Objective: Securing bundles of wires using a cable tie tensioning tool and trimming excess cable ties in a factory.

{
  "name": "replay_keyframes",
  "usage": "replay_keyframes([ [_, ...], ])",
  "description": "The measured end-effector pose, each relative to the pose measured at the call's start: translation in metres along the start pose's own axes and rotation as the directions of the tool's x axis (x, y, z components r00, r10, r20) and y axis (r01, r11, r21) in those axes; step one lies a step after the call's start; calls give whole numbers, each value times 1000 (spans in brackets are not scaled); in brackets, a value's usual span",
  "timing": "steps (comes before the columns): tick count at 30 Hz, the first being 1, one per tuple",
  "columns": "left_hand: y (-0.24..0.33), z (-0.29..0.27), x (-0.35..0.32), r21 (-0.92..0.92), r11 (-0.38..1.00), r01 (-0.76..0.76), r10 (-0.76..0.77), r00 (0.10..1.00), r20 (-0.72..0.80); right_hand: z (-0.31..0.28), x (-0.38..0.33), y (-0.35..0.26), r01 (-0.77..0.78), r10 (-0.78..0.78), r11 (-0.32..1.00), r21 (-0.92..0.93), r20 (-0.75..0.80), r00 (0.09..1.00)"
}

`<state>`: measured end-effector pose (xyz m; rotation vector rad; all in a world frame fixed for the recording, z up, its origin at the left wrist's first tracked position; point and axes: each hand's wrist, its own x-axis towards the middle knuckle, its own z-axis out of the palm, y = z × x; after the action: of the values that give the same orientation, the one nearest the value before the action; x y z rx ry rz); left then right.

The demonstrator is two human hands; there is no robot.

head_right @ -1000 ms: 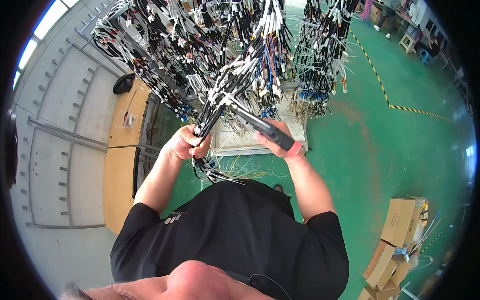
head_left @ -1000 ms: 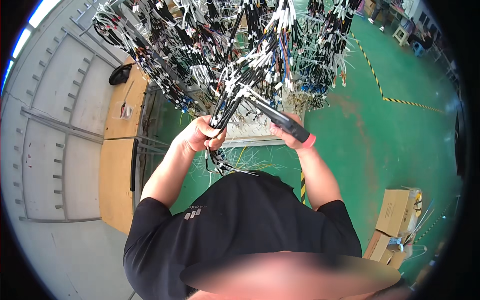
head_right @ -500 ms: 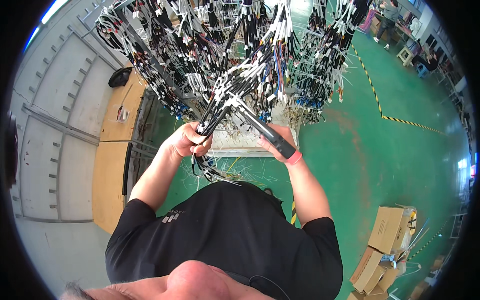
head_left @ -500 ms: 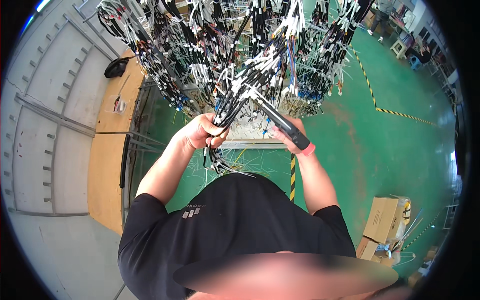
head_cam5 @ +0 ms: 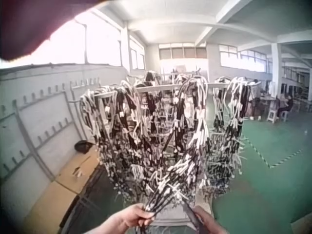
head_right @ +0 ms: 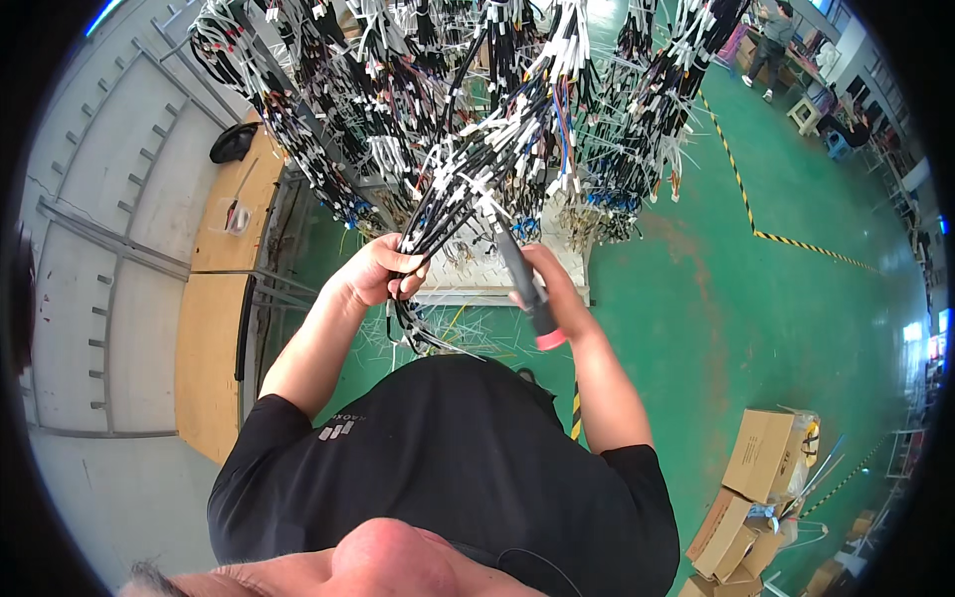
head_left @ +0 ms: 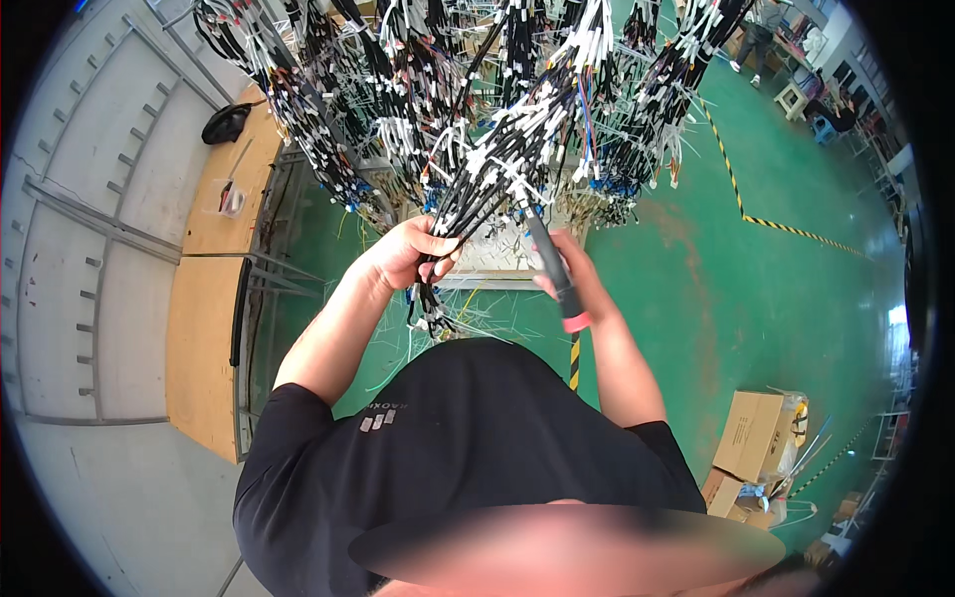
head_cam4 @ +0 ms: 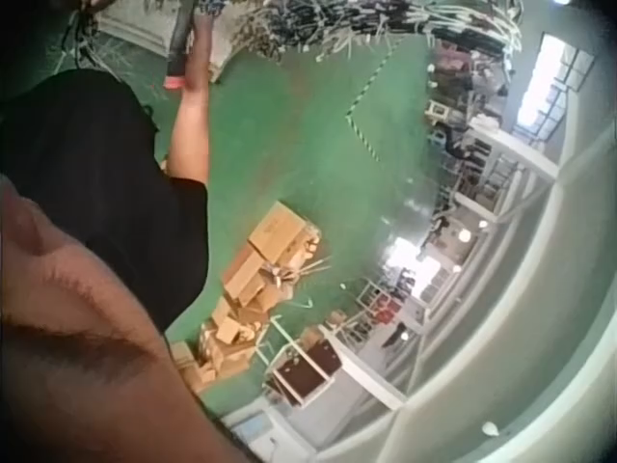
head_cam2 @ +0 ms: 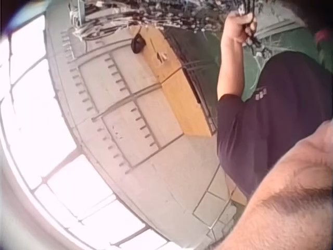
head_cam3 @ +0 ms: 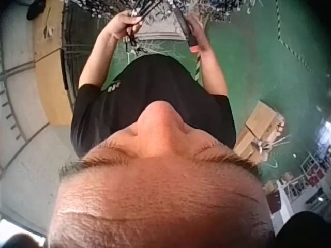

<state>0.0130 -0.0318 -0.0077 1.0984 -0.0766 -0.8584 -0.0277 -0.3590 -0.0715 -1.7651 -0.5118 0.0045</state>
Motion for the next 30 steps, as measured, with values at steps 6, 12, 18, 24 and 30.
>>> replay_keyframes([
  [6,1,10,-5,61,998,-22,25,999,-48,29,-22,8,-8,6,508,861,6,1000],
  [12,-13,24,10,241,970,-2,32,992,-120,53,17,-58,20,-172,514,858,80,982],
  [18,-21,-13,21,242,967,-84,118,984,-132,46,22,-57,60,-45,717,695,-40,998],
  [24,-17,-41,24,284,959,11,-57,986,155,11,28,-96,273,-141,834,480,-292,946],
  [30,-39,7,36,242,970,1,-77,949,305,2,43,-104,319,-102,823,470,-431,896],
])
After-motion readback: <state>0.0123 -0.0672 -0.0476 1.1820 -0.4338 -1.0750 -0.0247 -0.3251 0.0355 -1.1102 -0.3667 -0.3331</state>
